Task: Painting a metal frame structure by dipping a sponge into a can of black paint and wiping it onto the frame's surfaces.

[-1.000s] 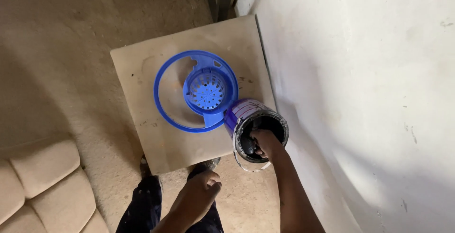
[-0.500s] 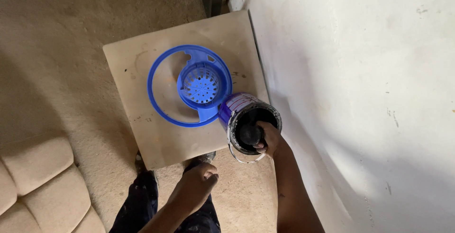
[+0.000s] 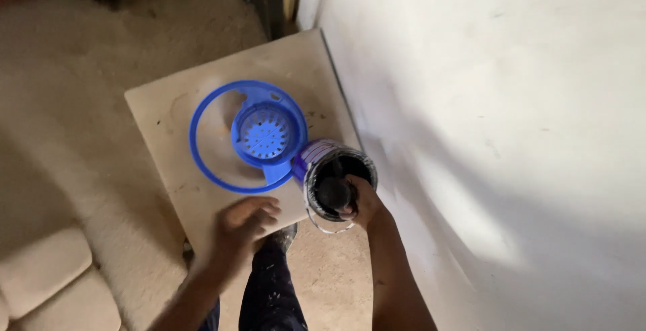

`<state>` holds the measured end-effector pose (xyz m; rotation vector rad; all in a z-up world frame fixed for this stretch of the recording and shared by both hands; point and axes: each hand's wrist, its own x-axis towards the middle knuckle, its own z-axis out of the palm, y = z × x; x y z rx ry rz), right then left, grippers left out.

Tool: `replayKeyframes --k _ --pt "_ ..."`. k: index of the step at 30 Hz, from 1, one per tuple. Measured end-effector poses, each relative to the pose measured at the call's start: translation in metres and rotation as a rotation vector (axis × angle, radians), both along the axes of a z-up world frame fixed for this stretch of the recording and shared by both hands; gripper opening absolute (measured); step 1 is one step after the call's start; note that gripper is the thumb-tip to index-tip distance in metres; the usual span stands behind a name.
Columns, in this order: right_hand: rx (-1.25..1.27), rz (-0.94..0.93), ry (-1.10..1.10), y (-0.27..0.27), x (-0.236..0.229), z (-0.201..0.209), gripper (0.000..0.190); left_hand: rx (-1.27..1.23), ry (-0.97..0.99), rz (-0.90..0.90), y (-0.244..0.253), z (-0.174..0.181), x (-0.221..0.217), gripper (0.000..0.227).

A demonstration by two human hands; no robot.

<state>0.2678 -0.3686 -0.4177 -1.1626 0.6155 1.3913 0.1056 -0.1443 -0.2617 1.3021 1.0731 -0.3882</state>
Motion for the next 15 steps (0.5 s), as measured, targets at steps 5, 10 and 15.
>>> replayKeyframes --k 5,10,15 --pt "0.122 -0.193 -0.109 -0.001 0.004 0.099 0.021 0.11 -0.32 0.109 0.036 0.092 0.044 0.035" --pt "0.075 -0.365 -0.16 -0.006 -0.014 0.164 0.027 0.117 -0.315 0.0 0.028 0.106 0.053 0.038" --pt "0.003 -0.461 -0.182 -0.031 -0.046 0.176 0.03 0.074 -0.24 -0.176 -0.009 0.016 0.023 0.037"
